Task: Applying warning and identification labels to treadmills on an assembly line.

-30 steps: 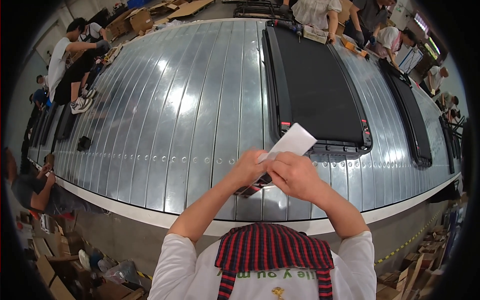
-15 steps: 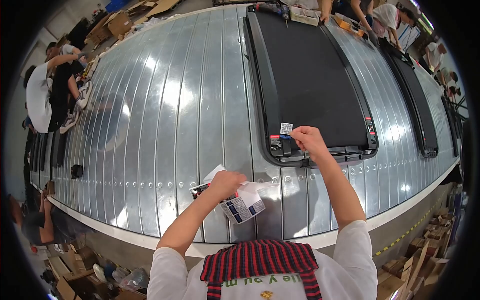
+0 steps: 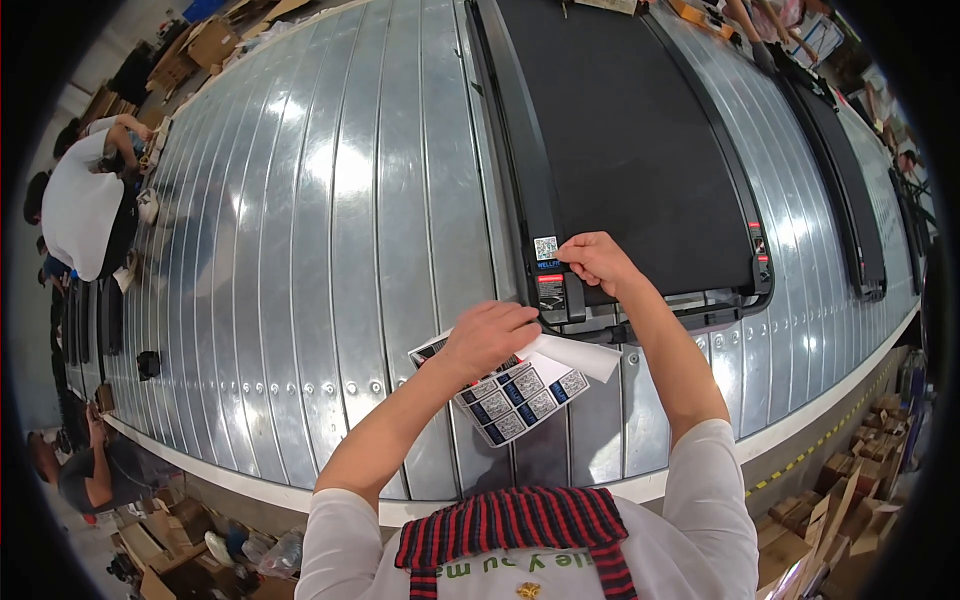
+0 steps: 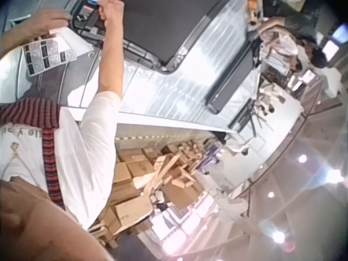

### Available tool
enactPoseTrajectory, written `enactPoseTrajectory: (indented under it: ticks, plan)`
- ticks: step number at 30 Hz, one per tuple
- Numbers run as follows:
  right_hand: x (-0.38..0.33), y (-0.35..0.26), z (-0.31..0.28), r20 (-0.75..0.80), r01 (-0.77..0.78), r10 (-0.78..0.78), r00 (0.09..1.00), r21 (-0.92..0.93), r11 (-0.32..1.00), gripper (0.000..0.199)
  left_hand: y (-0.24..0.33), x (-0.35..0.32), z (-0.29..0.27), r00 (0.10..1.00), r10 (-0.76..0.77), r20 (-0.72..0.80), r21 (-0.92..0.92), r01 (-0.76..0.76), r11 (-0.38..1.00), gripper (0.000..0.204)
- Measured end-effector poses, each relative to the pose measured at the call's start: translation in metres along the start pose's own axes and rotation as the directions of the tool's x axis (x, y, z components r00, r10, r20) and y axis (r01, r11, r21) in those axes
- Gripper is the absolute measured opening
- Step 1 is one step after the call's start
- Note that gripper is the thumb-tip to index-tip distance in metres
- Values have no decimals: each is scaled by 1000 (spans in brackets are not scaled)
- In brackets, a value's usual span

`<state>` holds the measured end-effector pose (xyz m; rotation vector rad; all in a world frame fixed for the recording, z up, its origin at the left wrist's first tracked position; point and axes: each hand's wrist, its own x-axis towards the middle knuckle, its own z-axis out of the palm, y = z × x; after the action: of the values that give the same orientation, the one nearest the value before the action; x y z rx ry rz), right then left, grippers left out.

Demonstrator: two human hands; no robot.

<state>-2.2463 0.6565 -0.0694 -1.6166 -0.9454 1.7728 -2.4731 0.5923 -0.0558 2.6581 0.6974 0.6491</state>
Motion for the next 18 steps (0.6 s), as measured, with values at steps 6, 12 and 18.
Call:
enactPoseTrajectory:
  ticks: [6,12,18]
  plan:
    - [2,2,1,-8,-30,30,1000,-31,999,9,-9,8,8,997,26,68,-8,-25,1000,21]
    - [5,4,3,-37,-11,9,999,-47,999,9,-19,9,13,996,-55,66,90,48,995,15]
    - [2,3,7,-89,-12,7,996,-57,998,10,-23,5,12,985,-109,136,130,91,987,14]
